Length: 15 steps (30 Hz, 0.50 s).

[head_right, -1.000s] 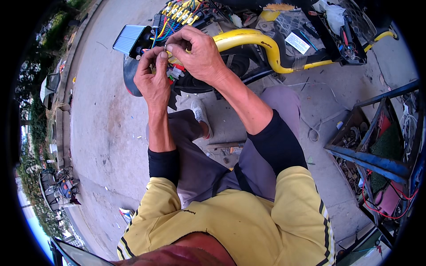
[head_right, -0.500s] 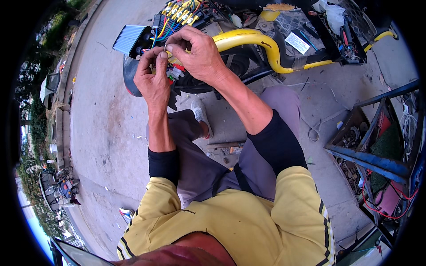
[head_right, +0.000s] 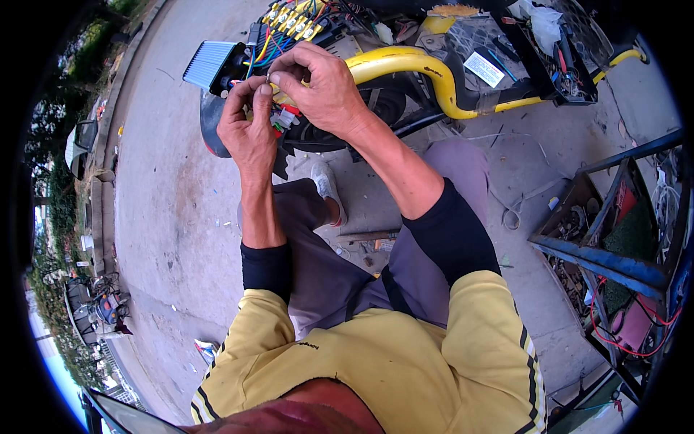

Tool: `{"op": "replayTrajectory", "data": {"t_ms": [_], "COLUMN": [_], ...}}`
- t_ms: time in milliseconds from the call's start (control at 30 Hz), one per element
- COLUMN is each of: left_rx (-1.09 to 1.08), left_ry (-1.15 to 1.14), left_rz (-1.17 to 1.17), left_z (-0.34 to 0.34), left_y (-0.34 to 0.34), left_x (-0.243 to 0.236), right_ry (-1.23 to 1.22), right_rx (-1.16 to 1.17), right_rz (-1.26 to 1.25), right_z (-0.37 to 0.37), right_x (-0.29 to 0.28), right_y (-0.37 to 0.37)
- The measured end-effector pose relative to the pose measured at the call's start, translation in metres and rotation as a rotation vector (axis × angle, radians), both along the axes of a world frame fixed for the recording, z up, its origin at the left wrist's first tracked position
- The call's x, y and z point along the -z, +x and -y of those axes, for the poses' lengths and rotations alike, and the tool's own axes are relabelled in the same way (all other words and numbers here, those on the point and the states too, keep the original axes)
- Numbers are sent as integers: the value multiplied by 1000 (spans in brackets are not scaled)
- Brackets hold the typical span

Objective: The person works on the exposed wiring of a yellow electric scooter, stripping wire ends and connecting them to a control module. They handle multiple colored wires and connectors, securing connections by hand.

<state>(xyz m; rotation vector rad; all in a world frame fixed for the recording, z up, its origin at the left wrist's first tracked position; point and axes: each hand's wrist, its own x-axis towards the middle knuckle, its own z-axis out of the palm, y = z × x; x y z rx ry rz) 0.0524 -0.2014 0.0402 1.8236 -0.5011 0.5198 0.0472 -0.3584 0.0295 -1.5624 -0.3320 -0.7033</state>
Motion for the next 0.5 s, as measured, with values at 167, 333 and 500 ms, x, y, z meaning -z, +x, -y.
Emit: {"op": "replayTrajectory", "data": {"t_ms": [167, 333, 500], "left_rx": [-4, -10, 4], "left_ry": [7, 9, -8], "left_rz": [3, 8, -5], "left_z": [1, 1, 1], "left_y": [0, -1, -2], "left_x": [-1, -1, -2], "right_ry": [9, -7, -20], "right_rx": [6, -2, -2], "right_rz": [-12, -9, 3], "right_z": [1, 1, 0], "right_x": [0, -1, 0], "right_y": [0, -1, 0]}}
